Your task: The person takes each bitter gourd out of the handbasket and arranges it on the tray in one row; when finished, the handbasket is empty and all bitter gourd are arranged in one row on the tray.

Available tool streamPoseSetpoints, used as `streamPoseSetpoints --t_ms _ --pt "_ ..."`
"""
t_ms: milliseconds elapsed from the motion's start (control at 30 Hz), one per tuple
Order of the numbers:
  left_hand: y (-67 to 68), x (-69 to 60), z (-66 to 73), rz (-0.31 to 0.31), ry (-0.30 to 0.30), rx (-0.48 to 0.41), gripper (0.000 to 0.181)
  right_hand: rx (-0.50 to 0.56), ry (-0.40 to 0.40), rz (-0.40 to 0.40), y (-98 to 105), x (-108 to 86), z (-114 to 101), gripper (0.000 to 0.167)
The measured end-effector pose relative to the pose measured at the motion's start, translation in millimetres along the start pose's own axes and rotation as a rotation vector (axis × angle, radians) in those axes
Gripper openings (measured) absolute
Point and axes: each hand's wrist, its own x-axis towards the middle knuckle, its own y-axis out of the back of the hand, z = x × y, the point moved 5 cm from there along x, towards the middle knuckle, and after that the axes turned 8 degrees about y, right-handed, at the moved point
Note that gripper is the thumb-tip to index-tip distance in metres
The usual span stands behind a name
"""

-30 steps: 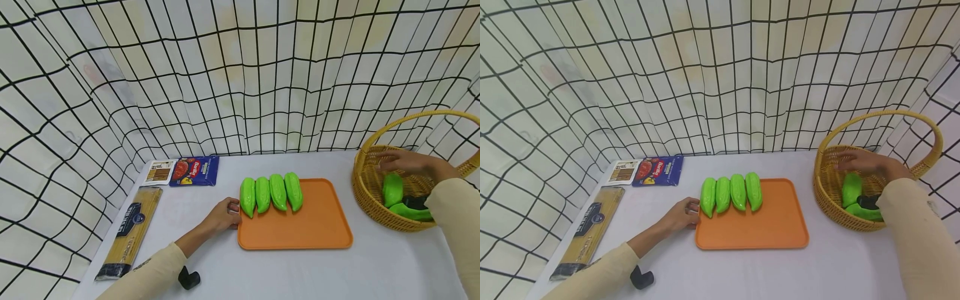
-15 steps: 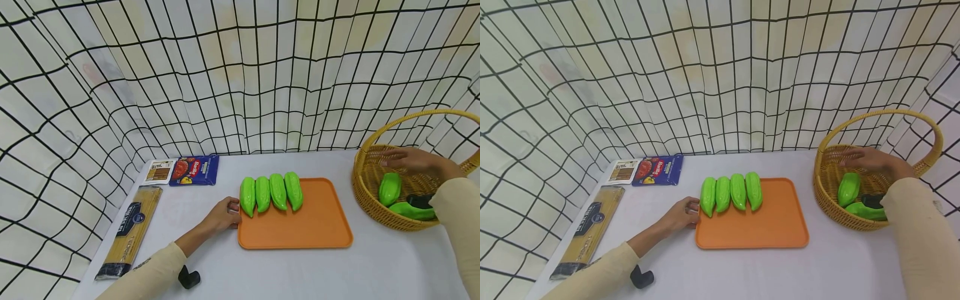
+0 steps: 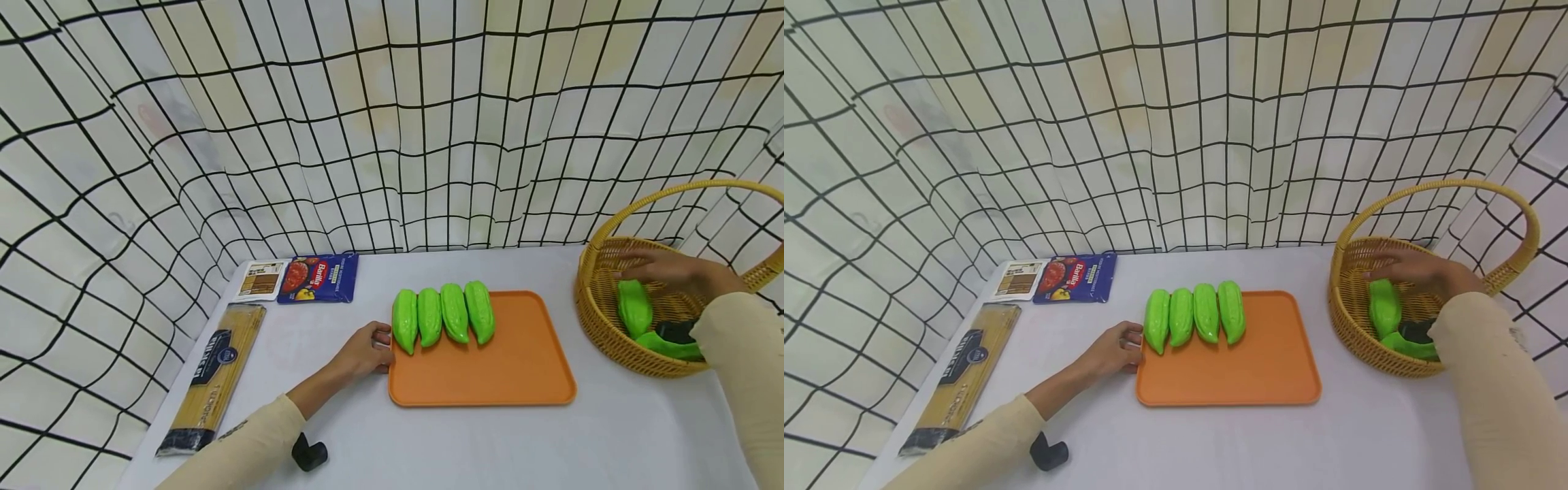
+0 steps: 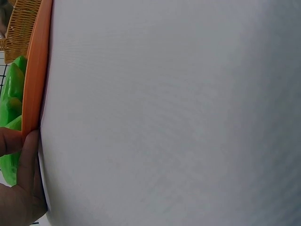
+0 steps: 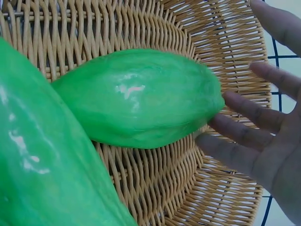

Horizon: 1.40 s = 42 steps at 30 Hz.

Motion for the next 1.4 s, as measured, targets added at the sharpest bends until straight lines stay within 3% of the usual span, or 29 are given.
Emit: streamPoseSetpoints --t_ms 500,1033,1400 --pt "0.3 2.0 -1.5 0.003 -0.004 -0.006 0.063 -0.058 0.060 0.035 3.3 -2.3 9.8 0.077" --pt "0.1 -0.1 -0.4 0.002 -0.001 0.005 0.062 -0.043 -0.015 -0.076 -8.3 -2.1 12.7 0.087" --pt "-0.3 0.2 0.1 -0.003 -0.003 -0.004 0.062 -0.035 -0.070 -0.091 -10.5 1.7 11.9 0.087"
